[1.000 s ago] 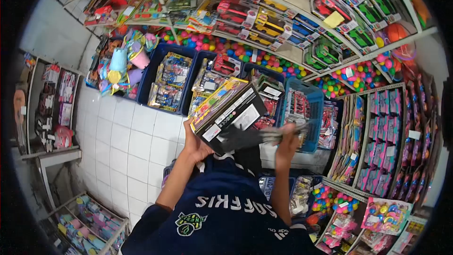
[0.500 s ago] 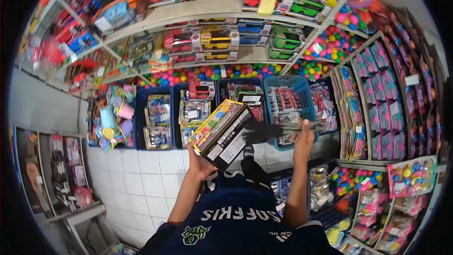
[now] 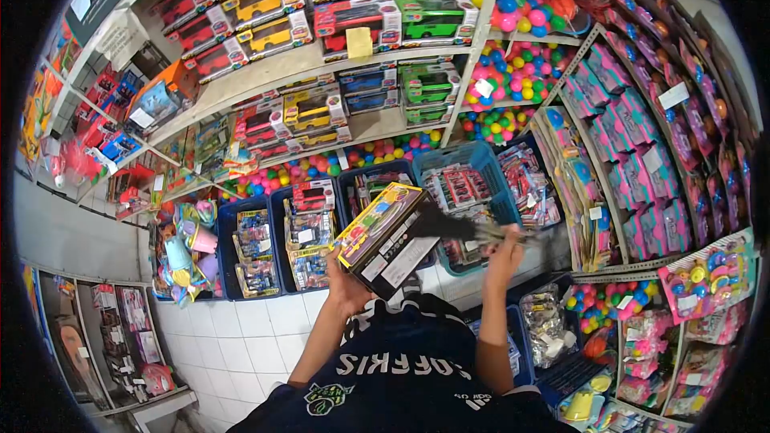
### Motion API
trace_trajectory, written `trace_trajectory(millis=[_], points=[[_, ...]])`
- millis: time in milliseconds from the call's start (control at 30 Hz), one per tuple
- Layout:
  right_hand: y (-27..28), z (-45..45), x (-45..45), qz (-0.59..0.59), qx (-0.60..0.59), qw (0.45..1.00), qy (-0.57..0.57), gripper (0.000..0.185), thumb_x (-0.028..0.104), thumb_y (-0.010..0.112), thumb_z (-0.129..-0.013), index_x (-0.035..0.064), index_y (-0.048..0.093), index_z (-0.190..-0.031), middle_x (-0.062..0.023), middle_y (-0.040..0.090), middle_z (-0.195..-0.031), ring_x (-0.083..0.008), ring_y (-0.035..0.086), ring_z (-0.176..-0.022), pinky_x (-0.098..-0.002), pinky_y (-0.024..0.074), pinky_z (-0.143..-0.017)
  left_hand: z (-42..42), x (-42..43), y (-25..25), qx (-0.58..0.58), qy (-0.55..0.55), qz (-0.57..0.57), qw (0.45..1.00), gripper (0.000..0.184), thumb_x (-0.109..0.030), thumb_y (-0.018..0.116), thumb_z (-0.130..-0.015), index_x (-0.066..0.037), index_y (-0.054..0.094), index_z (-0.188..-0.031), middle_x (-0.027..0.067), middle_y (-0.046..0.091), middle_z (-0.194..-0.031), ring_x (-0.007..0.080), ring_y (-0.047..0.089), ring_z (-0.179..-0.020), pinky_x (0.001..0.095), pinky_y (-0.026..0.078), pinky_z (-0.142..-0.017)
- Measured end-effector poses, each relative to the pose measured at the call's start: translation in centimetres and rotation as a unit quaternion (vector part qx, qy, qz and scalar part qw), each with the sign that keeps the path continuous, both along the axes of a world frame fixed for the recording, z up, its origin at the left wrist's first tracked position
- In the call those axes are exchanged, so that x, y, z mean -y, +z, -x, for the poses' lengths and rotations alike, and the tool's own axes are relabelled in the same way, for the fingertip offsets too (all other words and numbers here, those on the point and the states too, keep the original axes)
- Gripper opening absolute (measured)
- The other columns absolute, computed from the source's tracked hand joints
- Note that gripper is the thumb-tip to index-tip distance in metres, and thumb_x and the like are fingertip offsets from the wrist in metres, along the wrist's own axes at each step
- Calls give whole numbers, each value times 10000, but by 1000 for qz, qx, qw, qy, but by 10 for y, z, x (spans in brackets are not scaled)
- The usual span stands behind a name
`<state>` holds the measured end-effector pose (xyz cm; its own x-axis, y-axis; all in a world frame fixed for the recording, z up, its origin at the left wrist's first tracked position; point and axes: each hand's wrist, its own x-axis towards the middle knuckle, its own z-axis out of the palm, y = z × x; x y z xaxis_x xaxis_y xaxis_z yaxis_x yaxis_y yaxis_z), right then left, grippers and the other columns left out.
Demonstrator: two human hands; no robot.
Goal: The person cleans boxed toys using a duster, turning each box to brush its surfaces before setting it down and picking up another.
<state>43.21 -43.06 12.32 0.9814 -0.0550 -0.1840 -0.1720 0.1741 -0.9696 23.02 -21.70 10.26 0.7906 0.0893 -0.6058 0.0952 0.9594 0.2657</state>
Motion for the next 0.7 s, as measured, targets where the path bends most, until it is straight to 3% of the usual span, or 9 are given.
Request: trace_trajectory(millis=[67,167,233,267,333,467,600,667,700], points=[[0,-17,10,-13,-1,1000,-27,463,521,511,-961,69,539,-865,9,457,-589,-87,437,-495,-256,364,-464,-11,11,-1,4,6,0,1000,978,-818,351,-745,-159,384,-1468,129,398,-1476,337,408,-1300,559,320,-1029],[18,-16,2,5,-59,992,109,443,495,527,-962,68,548,-845,7,469,-632,-84,432,-492,-241,357,-456,-19,26,-4,-6,28,44,999,972,-821,350,-745,-159,403,-1455,130,414,-1463,347,417,-1290,569,325,-1024],[17,-3,-12,-14,-5,967,253,426,463,521,-973,58,572,-852,-1,510,-678,-90,456,-497,-247,378,-464,-26,38,2,4,42,31,999,969,-805,390,-725,-139,425,-1428,138,461,-1416,317,458,-1247,527,379,-985],[22,-1,-13,96,-22,944,315,407,438,513,-981,52,600,-888,-13,549,-712,-94,488,-517,-255,400,-482,-26,42,1,-21,49,6,999,969,-806,400,-722,-140,427,-1426,137,466,-1412,316,468,-1234,528,379,-985],[15,-3,-18,84,-9,949,305,405,433,526,-976,40,614,-931,-22,573,-732,-90,499,-538,-262,410,-497,-25,44,3,-57,63,-14,996,971,-814,422,-715,-150,433,-1422,122,467,-1415,314,462,-1232,527,374,-983],[3,-43,-17,-58,-81,992,74,399,461,536,-966,73,585,-888,-1,542,-685,-82,462,-527,-244,361,-477,-15,51,9,-51,80,-2,996,983,-828,412,-709,-174,412,-1443,118,419,-1462,315,406,-1287,531,352,-993],[-2,-50,-11,-49,-92,983,154,393,464,541,-963,80,580,-890,-2,542,-667,-87,466,-519,-244,362,-479,-6,47,-3,-59,79,19,995,1020,-832,410,-699,-162,378,-1466,119,392,-1485,321,388,-1304,518,337,-1016],[-4,-31,-20,58,-55,952,295,393,446,532,-971,64,579,-891,-26,561,-676,-105,510,-525,-257,399,-502,-6,46,-9,-51,84,24,995,1017,-820,422,-702,-138,386,-1457,135,392,-1474,320,380,-1311,508,330,-1031],[0,-22,-26,45,-62,942,325,394,433,534,-973,51,587,-895,-30,574,-697,-116,527,-535,-264,415,-511,-10,46,-8,-48,83,23,995,1017,-820,422,-702,-138,386,-1457,135,392,-1474,320,380,-1311,508,330,-1031]])
